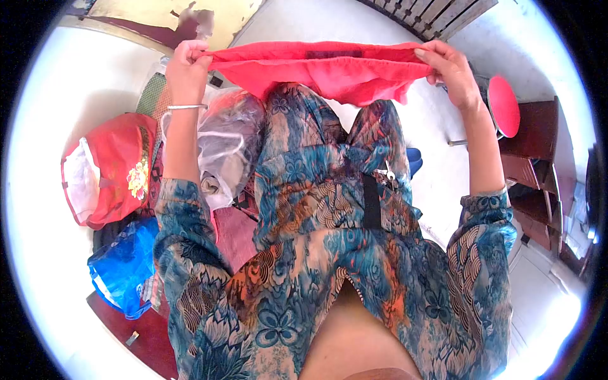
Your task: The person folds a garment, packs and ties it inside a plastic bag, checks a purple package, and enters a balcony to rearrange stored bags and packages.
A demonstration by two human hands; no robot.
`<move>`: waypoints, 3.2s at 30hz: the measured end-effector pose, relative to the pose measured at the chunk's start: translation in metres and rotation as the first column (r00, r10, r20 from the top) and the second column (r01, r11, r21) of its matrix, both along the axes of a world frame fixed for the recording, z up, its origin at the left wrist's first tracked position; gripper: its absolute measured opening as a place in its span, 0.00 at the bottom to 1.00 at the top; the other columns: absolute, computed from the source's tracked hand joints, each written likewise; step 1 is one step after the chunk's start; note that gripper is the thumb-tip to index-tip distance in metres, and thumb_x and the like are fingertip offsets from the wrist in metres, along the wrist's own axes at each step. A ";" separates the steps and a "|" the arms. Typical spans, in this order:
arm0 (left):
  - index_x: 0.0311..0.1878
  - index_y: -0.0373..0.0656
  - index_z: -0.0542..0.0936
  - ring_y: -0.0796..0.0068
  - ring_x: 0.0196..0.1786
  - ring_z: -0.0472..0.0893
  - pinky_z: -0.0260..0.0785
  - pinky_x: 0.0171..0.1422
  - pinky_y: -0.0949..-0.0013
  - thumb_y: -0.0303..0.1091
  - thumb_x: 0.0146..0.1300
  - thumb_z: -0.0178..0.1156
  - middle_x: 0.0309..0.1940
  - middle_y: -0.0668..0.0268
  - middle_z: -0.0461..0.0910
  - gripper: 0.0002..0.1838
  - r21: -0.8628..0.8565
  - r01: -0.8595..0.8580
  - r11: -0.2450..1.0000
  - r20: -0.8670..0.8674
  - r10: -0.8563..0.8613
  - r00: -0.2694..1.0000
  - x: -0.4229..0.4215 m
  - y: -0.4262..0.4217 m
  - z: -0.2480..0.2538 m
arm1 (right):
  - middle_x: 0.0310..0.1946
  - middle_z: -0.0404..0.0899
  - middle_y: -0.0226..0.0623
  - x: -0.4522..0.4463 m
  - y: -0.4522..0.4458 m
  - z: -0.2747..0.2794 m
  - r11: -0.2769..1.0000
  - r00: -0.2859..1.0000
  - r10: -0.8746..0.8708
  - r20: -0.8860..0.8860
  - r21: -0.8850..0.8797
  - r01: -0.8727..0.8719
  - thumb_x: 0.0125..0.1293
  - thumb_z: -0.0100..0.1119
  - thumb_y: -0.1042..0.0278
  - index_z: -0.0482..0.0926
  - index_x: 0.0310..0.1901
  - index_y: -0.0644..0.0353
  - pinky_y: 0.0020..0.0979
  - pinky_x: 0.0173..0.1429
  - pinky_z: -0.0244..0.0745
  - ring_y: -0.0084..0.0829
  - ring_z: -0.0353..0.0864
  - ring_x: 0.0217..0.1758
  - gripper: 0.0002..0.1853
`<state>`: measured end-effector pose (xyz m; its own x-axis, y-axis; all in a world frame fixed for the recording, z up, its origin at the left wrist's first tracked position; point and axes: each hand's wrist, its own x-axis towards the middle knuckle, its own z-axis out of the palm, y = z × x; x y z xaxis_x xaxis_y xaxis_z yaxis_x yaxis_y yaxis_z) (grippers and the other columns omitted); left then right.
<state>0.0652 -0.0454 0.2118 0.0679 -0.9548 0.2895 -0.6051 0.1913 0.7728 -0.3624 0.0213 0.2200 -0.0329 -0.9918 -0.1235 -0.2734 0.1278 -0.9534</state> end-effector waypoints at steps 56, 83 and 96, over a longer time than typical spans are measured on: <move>0.63 0.36 0.63 0.68 0.54 0.74 0.67 0.60 0.66 0.26 0.63 0.48 0.53 0.58 0.72 0.24 -0.235 0.689 0.686 -0.965 -0.250 -0.080 -0.136 0.036 0.042 | 0.40 0.80 0.39 0.146 -0.020 0.060 0.777 0.928 0.362 0.094 -0.580 -0.244 0.60 0.57 0.72 0.77 0.48 0.61 0.28 0.51 0.72 0.33 0.79 0.45 0.13; 0.40 0.44 0.74 0.53 0.40 0.77 0.70 0.41 0.57 0.23 0.51 0.54 0.34 0.57 0.76 0.12 -0.168 0.477 0.863 0.607 -0.291 0.740 -0.093 0.024 0.015 | 0.39 0.78 0.50 0.083 -0.025 0.018 0.816 0.797 0.323 -0.510 -0.278 -0.508 0.54 0.60 0.72 0.71 0.55 0.61 0.37 0.49 0.74 0.43 0.79 0.44 0.24; 0.42 0.40 0.76 0.69 0.34 0.80 0.71 0.41 0.68 0.29 0.54 0.62 0.32 0.59 0.79 0.12 -0.379 0.417 0.826 0.421 -0.248 0.873 -0.065 0.004 0.091 | 0.38 0.80 0.37 0.088 -0.047 0.053 0.720 0.927 -0.030 -0.375 -0.652 -0.240 0.59 0.49 0.85 0.76 0.45 0.62 0.27 0.54 0.71 0.26 0.79 0.44 0.14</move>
